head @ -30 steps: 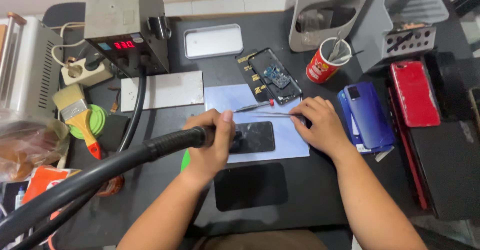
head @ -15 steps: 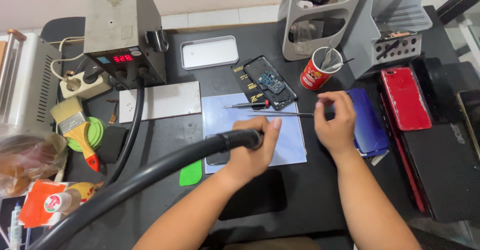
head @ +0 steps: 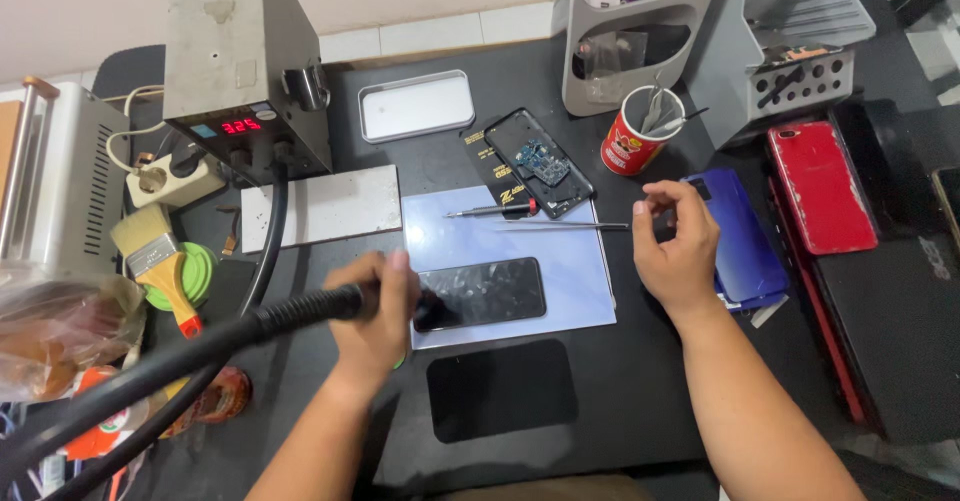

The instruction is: The person uses a heat gun to warm the edges of a smartphone, then uses a metal tool and a plastic card to pry and separate the screen from the frame. The person handles the phone and tools directly without visible protective gear.

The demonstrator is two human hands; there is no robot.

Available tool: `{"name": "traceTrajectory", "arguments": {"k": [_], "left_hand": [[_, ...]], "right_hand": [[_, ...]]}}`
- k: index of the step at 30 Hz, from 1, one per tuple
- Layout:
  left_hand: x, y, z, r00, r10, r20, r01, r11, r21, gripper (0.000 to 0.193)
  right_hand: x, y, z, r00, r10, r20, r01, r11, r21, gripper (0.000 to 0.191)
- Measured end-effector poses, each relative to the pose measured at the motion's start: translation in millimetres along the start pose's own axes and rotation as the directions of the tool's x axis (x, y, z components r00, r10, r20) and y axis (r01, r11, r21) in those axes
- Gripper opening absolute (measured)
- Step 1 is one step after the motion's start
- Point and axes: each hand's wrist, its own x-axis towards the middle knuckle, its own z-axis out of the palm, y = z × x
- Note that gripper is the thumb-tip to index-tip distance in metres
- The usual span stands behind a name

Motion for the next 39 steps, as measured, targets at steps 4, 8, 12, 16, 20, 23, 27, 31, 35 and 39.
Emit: {"name": "traceTrajectory", "arguments": {"k": [4,8,12,16,20,23,27,31,35,39], "left_hand": [[23,-12,11,0.998,-0.018,-0.055,0.014,0.997,-0.072,0.039],[37,-22,53,0.994,-0.085,-0.068,0.071,0.979,-0.193,0.037],[30,-23,96,0.995,-0.089,0.044,0.096,0.977,-0.191,0.039],[10,-12,99,0.987,0.02,0.157,-0.032,0.997,0.076,0.043],[-7,5,78,0.974,0.07,0.214,-0.075,0.997,0.014,0.039],[-15,17,53,0.98,0.094,0.174,-0.105,0.993,0.051,0.037],[-18,23,24,0.989,0.106,0.103,-0.109,0.994,0.027,0.038],[-7,16,-2,0.987,0.154,0.051,-0.158,0.985,0.072,0.038],[11,0,-11,0.998,0.047,-0.05,-0.05,0.996,-0.07,0.041],[29,-14,3,0.994,0.022,-0.108,-0.025,0.999,-0.021,0.04]], "right_hand": [[-2,3,1,0.999,0.012,-0.037,-0.012,1.0,0.0,0.016],[-2,5,2,0.999,-0.011,-0.051,0.01,0.999,-0.033,0.015],[-2,7,3,0.998,-0.005,-0.069,0.005,1.0,-0.011,0.014],[-3,9,0,0.997,-0.007,-0.072,0.006,1.0,-0.011,0.013],[-3,8,-3,0.998,-0.025,-0.058,0.026,1.0,0.009,0.013],[-4,7,-3,0.998,-0.033,-0.05,0.034,0.999,0.007,0.013],[-4,6,-3,0.998,-0.037,-0.045,0.038,0.999,0.012,0.013],[-5,6,-2,0.999,-0.012,-0.037,0.013,0.999,0.049,0.013],[-7,9,-3,0.999,-0.025,-0.028,0.026,0.998,0.064,0.013],[-9,13,-1,0.997,-0.056,-0.055,0.061,0.995,0.075,0.011]]}}
